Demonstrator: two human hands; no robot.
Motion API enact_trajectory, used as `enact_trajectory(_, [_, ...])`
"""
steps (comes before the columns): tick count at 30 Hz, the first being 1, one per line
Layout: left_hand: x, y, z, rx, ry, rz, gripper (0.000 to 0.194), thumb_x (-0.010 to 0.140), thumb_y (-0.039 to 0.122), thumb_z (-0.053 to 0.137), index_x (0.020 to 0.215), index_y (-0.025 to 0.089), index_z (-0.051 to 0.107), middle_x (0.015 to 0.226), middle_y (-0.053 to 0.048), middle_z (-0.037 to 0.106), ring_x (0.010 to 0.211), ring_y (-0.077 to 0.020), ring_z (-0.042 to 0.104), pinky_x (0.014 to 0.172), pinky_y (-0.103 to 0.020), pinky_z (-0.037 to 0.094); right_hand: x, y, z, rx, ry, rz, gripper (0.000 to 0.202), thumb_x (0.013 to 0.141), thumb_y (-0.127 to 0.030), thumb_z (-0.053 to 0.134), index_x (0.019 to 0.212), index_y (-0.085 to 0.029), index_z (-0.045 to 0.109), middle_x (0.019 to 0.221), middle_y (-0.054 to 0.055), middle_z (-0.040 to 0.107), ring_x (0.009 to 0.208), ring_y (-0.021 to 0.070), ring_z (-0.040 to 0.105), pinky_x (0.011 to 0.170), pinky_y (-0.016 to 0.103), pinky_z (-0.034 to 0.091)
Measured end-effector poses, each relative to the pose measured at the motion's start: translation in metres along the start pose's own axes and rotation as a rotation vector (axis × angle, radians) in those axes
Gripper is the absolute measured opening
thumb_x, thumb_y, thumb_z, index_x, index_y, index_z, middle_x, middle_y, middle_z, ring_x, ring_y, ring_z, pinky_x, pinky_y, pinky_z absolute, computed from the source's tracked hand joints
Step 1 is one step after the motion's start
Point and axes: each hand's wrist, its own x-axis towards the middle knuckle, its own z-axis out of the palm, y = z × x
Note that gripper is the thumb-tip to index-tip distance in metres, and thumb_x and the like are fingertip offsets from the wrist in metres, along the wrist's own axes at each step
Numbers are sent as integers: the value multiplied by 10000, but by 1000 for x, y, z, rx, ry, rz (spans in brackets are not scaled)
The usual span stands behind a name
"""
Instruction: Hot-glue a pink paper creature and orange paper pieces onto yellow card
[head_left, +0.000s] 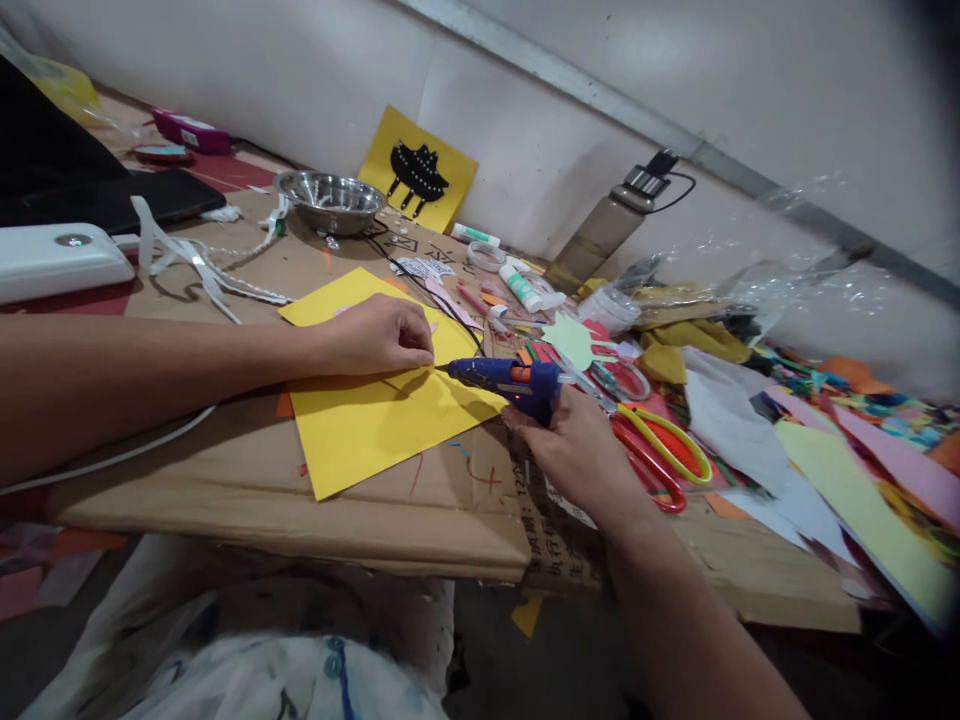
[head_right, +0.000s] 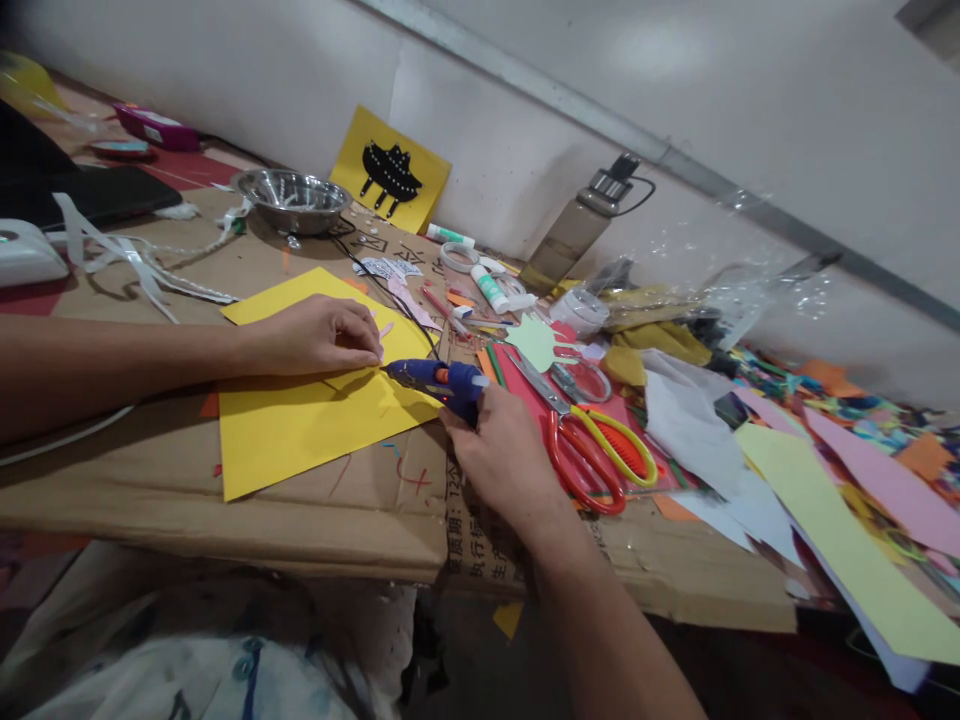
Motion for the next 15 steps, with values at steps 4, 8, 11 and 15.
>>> enact_trajectory(4, [-1, 2, -3, 15, -26, 15, 250, 749, 144, 547, 819, 205, 779, 914, -6, 728, 857, -141, 650, 854, -242, 481, 0, -2, -2, -4, -9, 3, 237, 768, -325, 584, 929, -160, 640, 859, 79, 696, 737, 205, 590, 694, 347, 473])
enact_trajectory(8, [-6, 4, -6, 44, -29, 52, 328, 708, 83, 511, 857, 204, 777, 975, -11, 736, 894, -145, 658, 887, -239, 483, -2, -5, -4, -41, -19, 16, 228, 767, -332, 574, 889, -153, 645, 777, 69, 678, 692, 203, 573, 639, 331, 453])
enact_trajectory(11, [-10, 5, -8, 64, -25, 112, 332, 716, 75, 519, 892, 204, 770, 995, -19, 746, 913, -149, 667, 901, -239, 484, -2, -5, -4, -29, -23, 23, 233, 768, -337, 572, 883, -149, 648, 762, 67, 673, 675, 199, 561, 619, 327, 446])
enact_trajectory(15, [-11, 4, -8, 84, -30, 151, 333, 724, 64, 515, 895, 199, 766, 993, -24, 748, 927, -152, 671, 911, -245, 486, -3, -1, -1, -45, -3, 22, 213, 783, -349, 580, 854, -156, 636, 743, 64, 659, 650, 189, 552, 599, 319, 441])
